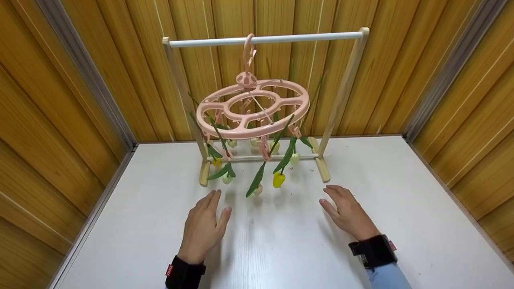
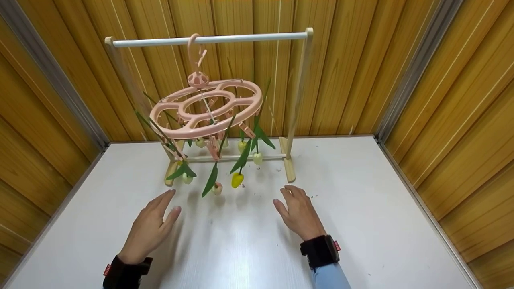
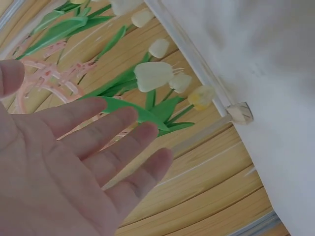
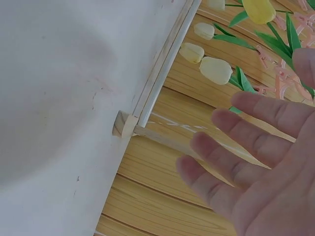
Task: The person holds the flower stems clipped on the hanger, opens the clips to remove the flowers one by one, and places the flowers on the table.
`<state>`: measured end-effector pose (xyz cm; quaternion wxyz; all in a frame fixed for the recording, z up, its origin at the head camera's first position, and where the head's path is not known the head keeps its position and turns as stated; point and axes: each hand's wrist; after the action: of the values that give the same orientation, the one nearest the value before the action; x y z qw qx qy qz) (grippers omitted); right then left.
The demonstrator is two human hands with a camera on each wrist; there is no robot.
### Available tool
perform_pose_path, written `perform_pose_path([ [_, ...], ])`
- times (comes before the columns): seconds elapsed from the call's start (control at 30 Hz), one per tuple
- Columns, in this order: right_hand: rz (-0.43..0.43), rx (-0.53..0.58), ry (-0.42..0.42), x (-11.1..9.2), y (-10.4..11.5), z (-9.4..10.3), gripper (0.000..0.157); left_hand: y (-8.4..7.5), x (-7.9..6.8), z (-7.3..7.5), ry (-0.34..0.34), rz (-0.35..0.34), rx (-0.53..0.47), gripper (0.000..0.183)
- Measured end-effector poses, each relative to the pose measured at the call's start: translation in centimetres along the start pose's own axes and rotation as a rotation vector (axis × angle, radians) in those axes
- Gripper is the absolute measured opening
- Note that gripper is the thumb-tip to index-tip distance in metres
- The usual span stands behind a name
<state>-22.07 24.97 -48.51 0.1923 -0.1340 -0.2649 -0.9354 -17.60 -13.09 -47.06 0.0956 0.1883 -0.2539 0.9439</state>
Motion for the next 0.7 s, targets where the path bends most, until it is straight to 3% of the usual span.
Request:
perform_pose_path([
  [0.4, 0.096, 0.03, -0.105, 0.7, 0.4, -0.4, 0.03, -2.2, 1.0, 0.8, -0.098, -0.088, -0.11, 0.044],
  [0.7, 0.173, 0.077, -0.187, 1.1, 1.0, -1.1, 0.021, -3.7, 1.9, 0.5, -0.163, -0.134, -0.17, 0.042],
])
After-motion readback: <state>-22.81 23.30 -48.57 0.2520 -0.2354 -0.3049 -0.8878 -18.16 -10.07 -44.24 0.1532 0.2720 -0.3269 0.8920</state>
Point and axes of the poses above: each hand's wrist, its own x-axis towards the middle knuckle, its own z-axis out of the back of the hand, y = z × x, and after that the axes turned 2 degrees about y, right-handed
